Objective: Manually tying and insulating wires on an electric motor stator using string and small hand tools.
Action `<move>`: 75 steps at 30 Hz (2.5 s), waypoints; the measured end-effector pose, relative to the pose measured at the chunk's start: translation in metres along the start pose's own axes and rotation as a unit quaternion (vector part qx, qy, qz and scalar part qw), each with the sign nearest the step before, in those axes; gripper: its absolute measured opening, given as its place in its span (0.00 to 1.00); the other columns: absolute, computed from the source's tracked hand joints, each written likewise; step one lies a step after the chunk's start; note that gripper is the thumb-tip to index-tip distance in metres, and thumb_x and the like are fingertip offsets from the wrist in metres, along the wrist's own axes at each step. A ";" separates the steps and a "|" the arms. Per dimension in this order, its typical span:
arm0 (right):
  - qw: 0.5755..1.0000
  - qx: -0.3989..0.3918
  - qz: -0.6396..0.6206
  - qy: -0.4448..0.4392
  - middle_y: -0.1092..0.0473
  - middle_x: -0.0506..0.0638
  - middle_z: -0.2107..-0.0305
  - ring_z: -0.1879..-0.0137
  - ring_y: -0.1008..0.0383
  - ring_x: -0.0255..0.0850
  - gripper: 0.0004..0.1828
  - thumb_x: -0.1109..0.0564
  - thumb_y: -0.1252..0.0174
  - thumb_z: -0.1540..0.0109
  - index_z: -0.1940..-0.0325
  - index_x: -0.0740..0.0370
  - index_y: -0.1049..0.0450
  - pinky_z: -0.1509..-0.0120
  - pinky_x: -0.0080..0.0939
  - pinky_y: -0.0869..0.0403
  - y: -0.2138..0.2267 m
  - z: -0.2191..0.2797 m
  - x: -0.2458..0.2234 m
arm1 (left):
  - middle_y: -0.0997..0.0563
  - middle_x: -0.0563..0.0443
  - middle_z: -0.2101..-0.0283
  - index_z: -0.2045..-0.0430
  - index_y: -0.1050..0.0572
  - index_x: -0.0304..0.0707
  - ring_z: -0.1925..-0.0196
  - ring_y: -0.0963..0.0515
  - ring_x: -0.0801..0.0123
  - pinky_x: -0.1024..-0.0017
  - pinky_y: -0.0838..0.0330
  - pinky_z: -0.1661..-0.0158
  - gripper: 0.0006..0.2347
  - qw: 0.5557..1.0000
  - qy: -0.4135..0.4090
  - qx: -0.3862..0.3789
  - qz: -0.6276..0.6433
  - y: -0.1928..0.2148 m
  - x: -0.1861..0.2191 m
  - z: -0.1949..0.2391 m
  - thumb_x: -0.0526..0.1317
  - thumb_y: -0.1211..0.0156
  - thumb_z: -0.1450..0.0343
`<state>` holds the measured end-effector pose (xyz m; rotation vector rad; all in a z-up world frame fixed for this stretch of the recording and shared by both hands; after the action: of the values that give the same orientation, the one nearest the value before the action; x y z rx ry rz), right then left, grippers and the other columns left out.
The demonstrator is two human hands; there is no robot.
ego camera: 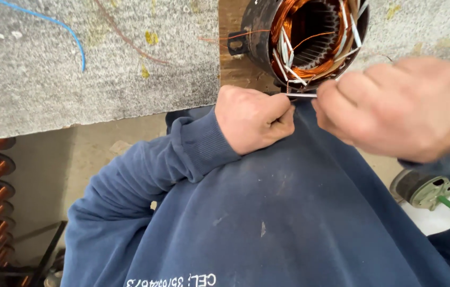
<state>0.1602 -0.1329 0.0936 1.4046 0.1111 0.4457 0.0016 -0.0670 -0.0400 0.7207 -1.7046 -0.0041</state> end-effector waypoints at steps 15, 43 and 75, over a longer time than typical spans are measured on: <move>0.995 0.009 -0.098 -0.018 0.39 0.42 0.81 0.75 0.31 0.37 0.10 0.48 0.34 0.43 0.73 0.52 0.27 0.72 0.37 0.35 -0.011 0.006 0.015 | 0.29 0.47 0.83 0.82 0.31 0.38 0.78 0.23 0.56 0.60 0.33 0.77 0.11 1.000 -0.004 -0.020 0.002 0.005 0.006 -0.004 0.36 0.33 0.31; 0.997 0.050 -0.052 -0.035 0.41 0.42 0.82 0.77 0.34 0.36 0.07 0.49 0.37 0.45 0.73 0.52 0.25 0.70 0.37 0.34 -0.034 0.022 0.002 | 0.30 0.47 0.83 0.82 0.31 0.39 0.79 0.25 0.55 0.59 0.33 0.76 0.11 1.000 -0.022 -0.022 0.003 0.010 0.006 -0.002 0.34 0.33 0.31; 0.997 -0.072 -0.007 0.011 0.38 0.41 0.85 0.80 0.29 0.35 0.16 0.43 0.45 0.40 0.78 0.50 0.33 0.76 0.37 0.32 -0.029 0.000 0.009 | 0.21 0.52 0.84 0.75 0.20 0.41 0.81 0.18 0.69 0.67 0.25 0.74 0.14 0.939 0.225 -0.174 0.191 0.002 -0.008 -0.004 0.45 0.49 0.24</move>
<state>0.1753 -0.1324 0.0677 1.2569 0.1046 0.4487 0.0051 -0.0599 -0.0446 0.1011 -1.3259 0.1192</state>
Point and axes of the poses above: each hand's wrist, its own z-axis away from the middle knuckle, its own y-axis out of the back of the hand, x = y × z, the point moved 2 cm from there along -z, towards the middle knuckle
